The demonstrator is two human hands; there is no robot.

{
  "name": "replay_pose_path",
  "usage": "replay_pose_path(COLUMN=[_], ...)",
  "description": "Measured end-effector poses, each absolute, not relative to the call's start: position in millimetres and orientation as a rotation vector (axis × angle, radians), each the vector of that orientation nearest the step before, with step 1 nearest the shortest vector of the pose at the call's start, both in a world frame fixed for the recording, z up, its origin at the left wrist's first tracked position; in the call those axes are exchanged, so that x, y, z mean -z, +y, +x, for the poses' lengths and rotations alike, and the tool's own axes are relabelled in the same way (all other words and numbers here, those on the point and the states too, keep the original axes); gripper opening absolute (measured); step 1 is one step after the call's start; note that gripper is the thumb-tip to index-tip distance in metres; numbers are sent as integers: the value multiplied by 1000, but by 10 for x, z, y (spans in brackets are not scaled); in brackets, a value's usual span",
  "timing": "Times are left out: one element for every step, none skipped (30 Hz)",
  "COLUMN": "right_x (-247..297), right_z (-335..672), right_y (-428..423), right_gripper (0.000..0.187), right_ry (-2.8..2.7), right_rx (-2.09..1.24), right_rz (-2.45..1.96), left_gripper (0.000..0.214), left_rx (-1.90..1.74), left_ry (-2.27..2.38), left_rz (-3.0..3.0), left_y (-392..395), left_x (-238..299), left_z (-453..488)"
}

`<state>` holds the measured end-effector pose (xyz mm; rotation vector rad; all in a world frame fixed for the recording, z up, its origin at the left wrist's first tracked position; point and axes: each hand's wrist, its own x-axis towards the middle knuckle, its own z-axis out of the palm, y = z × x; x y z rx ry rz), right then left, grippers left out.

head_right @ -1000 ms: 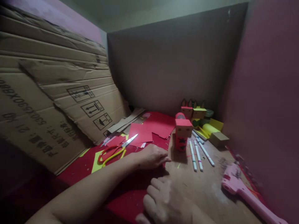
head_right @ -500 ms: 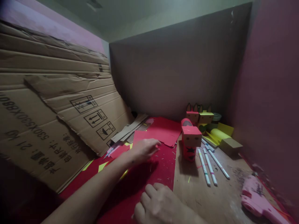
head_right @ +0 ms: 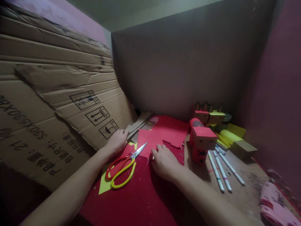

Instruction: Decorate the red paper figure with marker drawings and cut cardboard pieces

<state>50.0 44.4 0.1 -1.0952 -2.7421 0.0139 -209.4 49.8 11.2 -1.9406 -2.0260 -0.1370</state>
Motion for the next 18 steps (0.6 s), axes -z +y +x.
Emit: replay_pose_path(right_x=[10, 18, 21, 20, 13, 4, -5, -11, -12, -7, 3, 18, 36, 54, 68, 75, 74, 62], right_z=[459, 425, 399, 379, 364, 352, 341, 332, 324, 318, 315, 315, 318, 324, 333, 344, 354, 364], right_y=[508, 562, 605, 636, 656, 668, 671, 669, 664, 657, 650, 644, 639, 635, 632, 632, 633, 636], right_gripper=[28, 32, 35, 38, 38, 38, 37, 36, 35, 35, 35, 34, 33, 32, 30, 29, 26, 22], right_ry=[-2740, -2735, -2738, -2745, -2756, -2768, -2778, -2785, -2787, -2784, -2779, -2771, -2760, -2745, -2723, -2696, -2662, -2617], right_rx=[-11, -4, 2, 10, 17, 24, 31, 36, 37, 33, 24, 7, -17, -50, -90, -139, -197, -260], right_rz=[-1107, -1129, -1144, -1156, -1162, -1164, -1167, -1170, -1176, -1183, -1188, -1189, -1186, -1182, -1176, -1172, -1169, -1170], left_gripper=[27, 26, 25, 25, 24, 24, 25, 25, 26, 26, 27, 28, 28, 28, 28, 28, 28, 27], left_rx=[148, 165, 188, 216, 248, 283, 319, 355, 391, 424, 454, 481, 504, 522, 536, 549, 559, 567], left_ry=[-2023, -2020, -2021, -2024, -2029, -2035, -2039, -2038, -2034, -2027, -2018, -2010, -2003, -1996, -1989, -1979, -1966, -1948], left_rz=[-1937, -1932, -1924, -1912, -1897, -1881, -1868, -1861, -1857, -1858, -1863, -1871, -1880, -1891, -1902, -1914, -1927, -1944], left_y=[522, 548, 575, 603, 631, 660, 687, 712, 733, 749, 758, 762, 759, 752, 741, 727, 711, 695], left_x=[-119, -138, -168, -207, -252, -302, -353, -402, -445, -481, -507, -522, -525, -517, -499, -473, -441, -405], left_z=[-2097, -2106, -2122, -2144, -2168, -2192, -2214, -2233, -2246, -2255, -2258, -2257, -2253, -2246, -2237, -2224, -2205, -2179])
